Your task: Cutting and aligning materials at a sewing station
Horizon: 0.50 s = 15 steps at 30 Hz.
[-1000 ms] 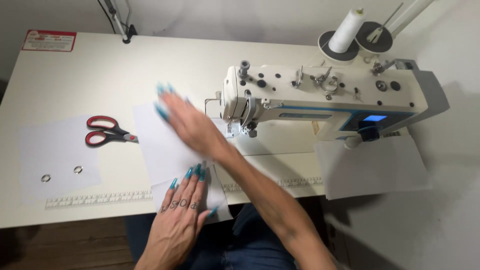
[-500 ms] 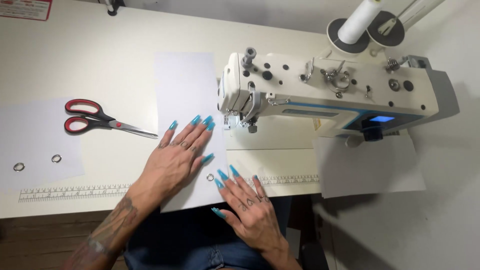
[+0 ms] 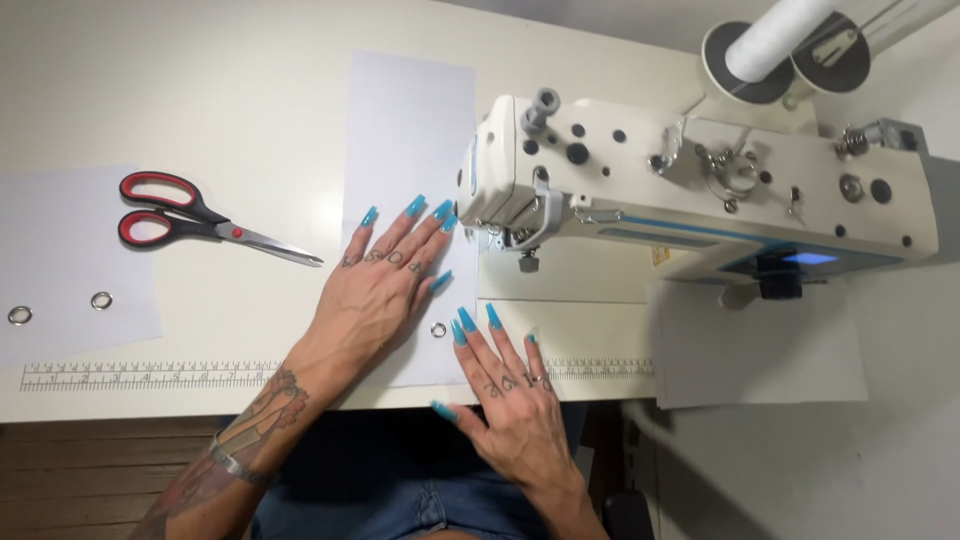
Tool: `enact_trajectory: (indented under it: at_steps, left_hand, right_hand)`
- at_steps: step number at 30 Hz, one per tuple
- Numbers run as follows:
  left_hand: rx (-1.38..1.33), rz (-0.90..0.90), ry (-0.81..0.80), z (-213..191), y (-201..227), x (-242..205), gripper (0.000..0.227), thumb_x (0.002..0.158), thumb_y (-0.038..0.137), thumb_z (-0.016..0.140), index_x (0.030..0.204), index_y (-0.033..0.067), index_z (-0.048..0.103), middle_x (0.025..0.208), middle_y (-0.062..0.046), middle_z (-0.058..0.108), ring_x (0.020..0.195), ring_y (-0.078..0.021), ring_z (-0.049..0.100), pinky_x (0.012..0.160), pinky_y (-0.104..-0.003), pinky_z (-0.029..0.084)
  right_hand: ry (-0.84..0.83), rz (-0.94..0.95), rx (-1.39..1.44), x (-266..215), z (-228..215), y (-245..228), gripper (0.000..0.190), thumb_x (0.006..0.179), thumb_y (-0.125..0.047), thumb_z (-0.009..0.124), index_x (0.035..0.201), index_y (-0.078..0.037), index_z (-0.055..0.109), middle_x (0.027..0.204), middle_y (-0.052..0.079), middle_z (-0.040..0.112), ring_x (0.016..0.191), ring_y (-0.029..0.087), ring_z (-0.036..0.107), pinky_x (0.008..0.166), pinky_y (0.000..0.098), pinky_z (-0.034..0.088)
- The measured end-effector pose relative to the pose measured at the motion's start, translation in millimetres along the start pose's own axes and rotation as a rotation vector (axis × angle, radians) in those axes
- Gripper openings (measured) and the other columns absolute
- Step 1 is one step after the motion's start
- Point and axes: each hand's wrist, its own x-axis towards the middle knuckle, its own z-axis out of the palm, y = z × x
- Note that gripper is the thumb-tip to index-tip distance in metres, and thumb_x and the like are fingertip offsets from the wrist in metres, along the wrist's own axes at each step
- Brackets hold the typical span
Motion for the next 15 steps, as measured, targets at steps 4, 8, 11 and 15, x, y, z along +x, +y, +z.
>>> enact_trajectory:
  at_steps: [4, 8, 11, 15]
  left_hand:
    - [0.008, -0.034, -0.076, 1.4, -0.6, -4.3, 0.047, 0.090, 0.032, 0.030, 0.134, 0.0181, 0.030, 0.141, 0.003, 0.027, 0.130, -0.0171, 0.024, 0.104, -0.041, 0.014]
    - [0.013, -0.048, -0.059, 0.4, 0.5, -5.5, 0.046, 0.090, 0.031, 0.029, 0.134, 0.0173, 0.031, 0.141, 0.003, 0.027, 0.131, -0.0169, 0.023, 0.105, -0.041, 0.014]
    - [0.030, -0.060, -0.050, 5.2, -0.3, -8.7, 0.047, 0.090, 0.031, 0.031, 0.134, 0.0185, 0.031, 0.141, 0.004, 0.028, 0.130, -0.0173, 0.025, 0.105, -0.041, 0.015]
    - [0.028, -0.053, -0.071, 0.9, -2.1, -7.8, 0.046, 0.089, 0.031, 0.032, 0.134, 0.0182, 0.032, 0.142, 0.004, 0.027, 0.130, -0.0169, 0.025, 0.104, -0.041, 0.016]
  right_hand:
    - [-0.055, -0.035, -0.033, -2.6, 1.8, 0.4, 0.054, 0.087, -0.046, 0.039, 0.125, -0.008, 0.044, 0.130, 0.007, 0.044, 0.123, 0.027, 0.039, 0.099, 0.0473, 0.028]
    - [-0.049, -0.036, -0.050, -1.2, 1.9, -0.1, 0.054, 0.089, -0.046, 0.035, 0.125, -0.008, 0.044, 0.130, 0.008, 0.044, 0.122, 0.026, 0.040, 0.099, 0.0462, 0.030]
    - [-0.051, -0.040, -0.053, -1.6, 2.5, 0.2, 0.054, 0.088, -0.047, 0.036, 0.126, -0.008, 0.043, 0.131, 0.006, 0.043, 0.123, 0.027, 0.038, 0.100, 0.0467, 0.029]
    - [-0.037, -0.057, -0.072, -1.6, 2.8, -0.4, 0.055, 0.088, -0.048, 0.035, 0.126, -0.010, 0.044, 0.132, 0.005, 0.042, 0.122, 0.027, 0.040, 0.100, 0.0460, 0.030]
